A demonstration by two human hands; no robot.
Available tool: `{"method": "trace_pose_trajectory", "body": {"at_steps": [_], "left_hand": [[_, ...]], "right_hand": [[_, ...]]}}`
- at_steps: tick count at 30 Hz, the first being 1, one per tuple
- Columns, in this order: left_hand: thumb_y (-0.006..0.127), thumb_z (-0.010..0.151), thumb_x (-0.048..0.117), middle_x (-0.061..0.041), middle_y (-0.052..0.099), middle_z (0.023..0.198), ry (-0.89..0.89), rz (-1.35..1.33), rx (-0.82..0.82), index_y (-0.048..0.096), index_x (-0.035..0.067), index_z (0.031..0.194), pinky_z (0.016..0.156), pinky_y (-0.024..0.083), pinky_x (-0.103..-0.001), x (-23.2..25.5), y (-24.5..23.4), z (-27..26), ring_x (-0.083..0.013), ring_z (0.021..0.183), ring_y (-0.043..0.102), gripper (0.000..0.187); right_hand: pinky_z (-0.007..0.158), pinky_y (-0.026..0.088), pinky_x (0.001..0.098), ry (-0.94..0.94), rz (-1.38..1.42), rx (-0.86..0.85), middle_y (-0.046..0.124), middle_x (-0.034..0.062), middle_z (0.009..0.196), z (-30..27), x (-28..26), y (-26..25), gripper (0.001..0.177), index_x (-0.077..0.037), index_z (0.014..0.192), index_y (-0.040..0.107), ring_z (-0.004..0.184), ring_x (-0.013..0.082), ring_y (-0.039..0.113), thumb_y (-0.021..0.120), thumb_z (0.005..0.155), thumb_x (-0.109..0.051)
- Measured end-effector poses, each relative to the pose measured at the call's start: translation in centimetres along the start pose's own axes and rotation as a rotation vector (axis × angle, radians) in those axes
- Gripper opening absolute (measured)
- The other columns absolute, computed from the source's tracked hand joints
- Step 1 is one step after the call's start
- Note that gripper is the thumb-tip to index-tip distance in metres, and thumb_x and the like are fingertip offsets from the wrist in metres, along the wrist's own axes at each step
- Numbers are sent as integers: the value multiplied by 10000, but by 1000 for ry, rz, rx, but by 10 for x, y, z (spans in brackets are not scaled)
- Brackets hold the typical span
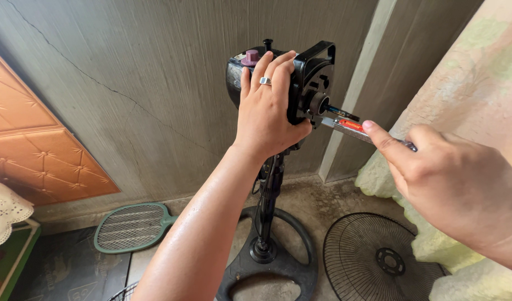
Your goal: The person uses a multi-tool to tighten or adjust a screw on the rear hub of a standing fan motor. The fan blades and front cage are removed and placed on the floor nearby. The person holds the motor housing with one hand while turning the tool with the other.
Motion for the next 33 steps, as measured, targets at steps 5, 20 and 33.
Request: {"method": "trace_pose_trajectory", "body": {"at_steps": [5,20,33], "left_hand": [[871,646,269,-102,423,1536,-1,22,-1,403,28,1388,1223,188,-662,1,2,0,-416,1493,291,909],[840,634,177,-130,407,1537,-16,-13,19,382,-2,1415,1222,158,-676,-1,2,-1,-442,1498,258,923],[898,589,255,-100,411,1534,-34,-2,-13,390,17,1394,1212,202,-659,4,2,0,-408,1496,286,981]], "right_hand": [[516,514,235,-79,-139,-46,547,-4,768,2,-6,-2,663,-205,1514,541,598,108,618,670,868,-135],[271,241,194,887,2070,-770,398,-61,569,25,13,64,428,9,1261,666,360,6,281,543,974,-284],[430,529,289,-219,4229,-638,551,56,633,-7,-89,75,364,173,1355,422,468,145,600,345,1213,-153]]}}
Point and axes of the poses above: each hand's wrist, its own z-axis towards the middle knuckle, its own y-axis out of the palm, x = y × z, the point moved 3 cm from there along z, towards the middle knuckle
